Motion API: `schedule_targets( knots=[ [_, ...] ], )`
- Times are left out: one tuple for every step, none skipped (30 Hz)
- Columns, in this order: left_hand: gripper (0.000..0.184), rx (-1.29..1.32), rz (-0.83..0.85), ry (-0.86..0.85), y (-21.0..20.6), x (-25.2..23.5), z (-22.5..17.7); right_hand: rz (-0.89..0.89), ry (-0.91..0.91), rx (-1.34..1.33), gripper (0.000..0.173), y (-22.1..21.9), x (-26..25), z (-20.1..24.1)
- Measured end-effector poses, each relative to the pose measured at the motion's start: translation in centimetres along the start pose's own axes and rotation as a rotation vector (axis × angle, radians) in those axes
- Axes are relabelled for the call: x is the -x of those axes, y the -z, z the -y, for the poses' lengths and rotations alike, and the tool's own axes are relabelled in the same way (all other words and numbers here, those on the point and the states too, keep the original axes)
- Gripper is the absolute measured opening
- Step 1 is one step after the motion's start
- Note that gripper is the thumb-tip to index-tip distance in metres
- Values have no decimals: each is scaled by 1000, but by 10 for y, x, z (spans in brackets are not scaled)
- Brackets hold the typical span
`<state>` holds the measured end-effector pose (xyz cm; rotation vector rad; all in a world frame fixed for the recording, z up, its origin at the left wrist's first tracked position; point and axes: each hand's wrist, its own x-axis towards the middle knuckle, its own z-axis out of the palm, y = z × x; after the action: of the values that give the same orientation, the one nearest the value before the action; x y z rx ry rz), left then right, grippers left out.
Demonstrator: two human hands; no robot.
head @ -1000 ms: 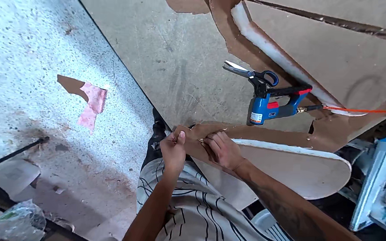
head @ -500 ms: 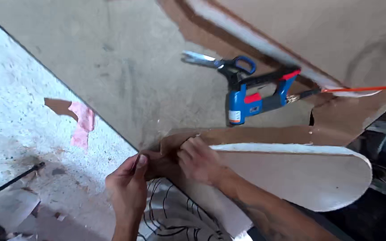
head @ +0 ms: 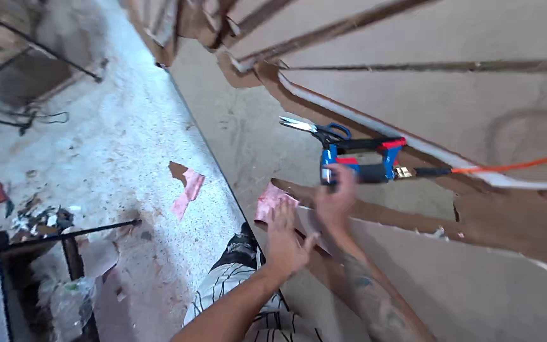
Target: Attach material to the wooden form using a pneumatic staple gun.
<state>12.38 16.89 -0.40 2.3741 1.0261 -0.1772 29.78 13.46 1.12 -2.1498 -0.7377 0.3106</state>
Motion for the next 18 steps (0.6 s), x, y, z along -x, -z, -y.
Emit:
schedule_targets(
  knots=[
    [110, -43, 4, 7, -3, 0, -1, 67, -3, 204, 60, 25, -20, -18],
    [114, -75, 12, 20, -5, 5, -2, 173, 21, 373, 75, 44, -34, -39],
    [113, -90, 40, 32, -6, 7, -4, 269, 72, 528, 88, 56, -47, -57],
    [110, -85, 79, 45, -2, 5, -6, 335, 131, 663, 96, 62, -63, -69],
    [106, -68, 118, 62, 2, 5, -11, 395, 180, 764, 96, 68, -78, -74],
    [103, -46, 159, 82, 7, 7, -16, 466, 207, 828, 92, 74, -88, -70],
    [100, -24, 198, 97, 10, 10, -19, 544, 215, 868, 85, 79, -94, -58],
    [96, 2, 216, 99, 11, 11, -20, 621, 203, 854, 78, 83, -96, -34],
    [92, 28, 230, 88, 11, 10, -20, 666, 201, 805, 68, 86, -92, -5],
    [88, 54, 238, 69, 10, 10, -20, 688, 207, 772, 59, 88, -83, 27],
    [84, 75, 243, 46, 9, 10, -19, 708, 250, 769, 47, 86, -75, 53],
    [80, 89, 241, 21, 7, 12, -18, 756, 302, 771, 32, 83, -69, 72],
    [77, 106, 252, -3, 6, 13, -18, 828, 363, 760, 24, 77, -66, 82],
    [73, 130, 268, -21, 6, 12, -17, 910, 432, 749, 22, 68, -65, 86],
    [67, 149, 283, -37, 7, 11, -15, 986, 505, 745, 22, 58, -65, 86],
    [62, 158, 298, -52, 7, 11, -14, 1060, 542, 759, 24, 48, -65, 88],
    [60, 153, 293, -72, 7, 11, -11, 1116, 570, 789, 28, 38, -66, 90],
    [61, 139, 262, -93, 5, 11, -9, 1151, 590, 813, 31, 31, -67, 90]
  ],
)
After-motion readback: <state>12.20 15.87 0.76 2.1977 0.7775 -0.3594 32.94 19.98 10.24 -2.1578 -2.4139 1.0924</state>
